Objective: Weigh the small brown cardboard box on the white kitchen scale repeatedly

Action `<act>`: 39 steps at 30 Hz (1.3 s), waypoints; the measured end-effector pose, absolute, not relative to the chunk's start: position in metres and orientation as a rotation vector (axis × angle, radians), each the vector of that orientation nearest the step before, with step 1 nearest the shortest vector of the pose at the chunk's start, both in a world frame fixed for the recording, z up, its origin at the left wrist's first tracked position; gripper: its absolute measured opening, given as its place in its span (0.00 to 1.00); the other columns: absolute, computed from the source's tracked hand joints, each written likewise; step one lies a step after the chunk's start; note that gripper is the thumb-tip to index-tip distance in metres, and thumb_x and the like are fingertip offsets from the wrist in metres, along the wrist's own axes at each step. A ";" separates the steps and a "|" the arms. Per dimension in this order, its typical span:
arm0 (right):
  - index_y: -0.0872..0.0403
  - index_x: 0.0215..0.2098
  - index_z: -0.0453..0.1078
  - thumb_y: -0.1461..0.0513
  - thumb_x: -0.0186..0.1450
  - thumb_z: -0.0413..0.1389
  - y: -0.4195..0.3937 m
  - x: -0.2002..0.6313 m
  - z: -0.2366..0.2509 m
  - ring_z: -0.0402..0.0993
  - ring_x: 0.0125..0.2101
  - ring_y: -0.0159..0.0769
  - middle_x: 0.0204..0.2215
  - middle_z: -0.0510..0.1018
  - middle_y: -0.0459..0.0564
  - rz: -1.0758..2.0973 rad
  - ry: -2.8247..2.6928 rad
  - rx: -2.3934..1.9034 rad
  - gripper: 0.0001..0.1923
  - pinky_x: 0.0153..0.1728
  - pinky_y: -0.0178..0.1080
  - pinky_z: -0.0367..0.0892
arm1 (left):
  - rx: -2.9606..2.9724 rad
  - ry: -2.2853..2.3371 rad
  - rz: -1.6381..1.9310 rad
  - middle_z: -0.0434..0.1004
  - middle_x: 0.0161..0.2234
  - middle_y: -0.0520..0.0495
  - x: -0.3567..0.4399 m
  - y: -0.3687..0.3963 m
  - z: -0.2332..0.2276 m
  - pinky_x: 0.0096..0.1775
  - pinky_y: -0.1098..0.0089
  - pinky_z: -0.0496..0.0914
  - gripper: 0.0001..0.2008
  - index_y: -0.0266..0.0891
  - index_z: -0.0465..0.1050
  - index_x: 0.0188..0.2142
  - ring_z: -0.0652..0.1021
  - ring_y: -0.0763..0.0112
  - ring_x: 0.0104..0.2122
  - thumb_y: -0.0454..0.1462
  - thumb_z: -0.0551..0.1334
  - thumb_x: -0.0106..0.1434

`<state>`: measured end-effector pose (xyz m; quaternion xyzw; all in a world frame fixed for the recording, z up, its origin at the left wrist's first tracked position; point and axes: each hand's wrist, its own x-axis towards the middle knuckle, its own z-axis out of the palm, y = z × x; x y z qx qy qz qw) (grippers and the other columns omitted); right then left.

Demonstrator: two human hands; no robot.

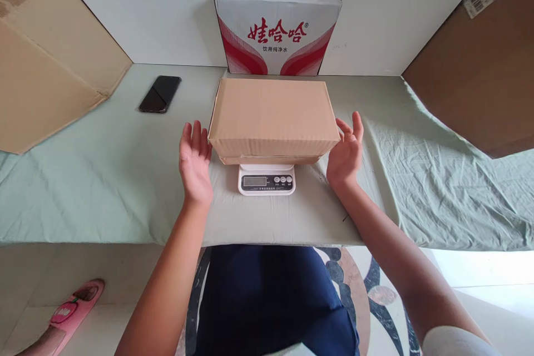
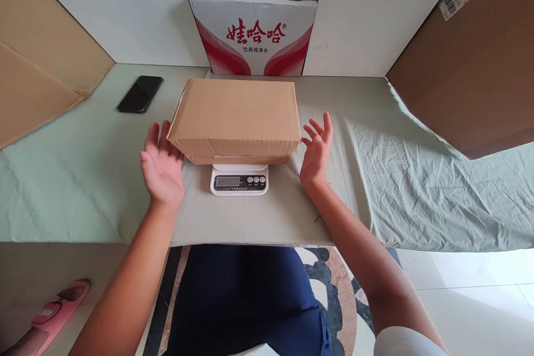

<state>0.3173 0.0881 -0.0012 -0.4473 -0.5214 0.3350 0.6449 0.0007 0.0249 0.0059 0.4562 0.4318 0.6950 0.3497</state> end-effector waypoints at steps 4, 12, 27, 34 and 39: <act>0.33 0.67 0.59 0.38 0.62 0.53 0.086 0.313 0.005 0.67 0.65 0.58 0.61 0.70 0.50 0.833 -1.067 -0.976 0.37 0.60 0.66 0.66 | 1.133 1.073 1.788 0.62 0.72 0.59 0.002 0.023 0.010 0.70 0.56 0.60 0.32 0.65 0.67 0.65 0.57 0.56 0.75 0.65 0.56 0.64; 0.34 0.66 0.60 0.39 0.63 0.52 0.084 0.311 0.007 0.67 0.65 0.57 0.61 0.71 0.50 0.862 -1.089 -0.971 0.35 0.61 0.65 0.66 | 1.149 1.036 1.765 0.61 0.73 0.57 0.001 0.025 0.007 0.71 0.53 0.59 0.32 0.65 0.67 0.65 0.57 0.54 0.75 0.64 0.55 0.65; 0.35 0.67 0.60 0.39 0.67 0.51 0.056 0.287 0.013 0.57 0.72 0.55 0.70 0.64 0.44 0.863 -1.362 -0.810 0.32 0.71 0.64 0.57 | 1.254 1.077 1.722 0.79 0.59 0.41 0.011 0.024 0.001 0.61 0.56 0.71 0.37 0.46 0.75 0.59 0.75 0.51 0.63 0.66 0.54 0.65; 0.34 0.68 0.59 0.39 0.69 0.47 0.053 0.283 0.010 0.58 0.72 0.52 0.69 0.65 0.43 0.860 -1.399 -0.846 0.31 0.72 0.62 0.58 | 1.322 1.066 1.720 0.79 0.57 0.40 0.013 0.023 0.002 0.58 0.56 0.73 0.35 0.46 0.75 0.59 0.78 0.53 0.58 0.65 0.54 0.66; 0.34 0.68 0.57 0.39 0.66 0.52 0.063 0.283 0.008 0.58 0.72 0.52 0.69 0.65 0.44 0.859 -1.395 -0.816 0.35 0.72 0.61 0.58 | 1.325 1.036 1.743 0.79 0.56 0.40 0.016 0.024 0.005 0.59 0.55 0.72 0.32 0.46 0.75 0.58 0.78 0.52 0.58 0.63 0.56 0.66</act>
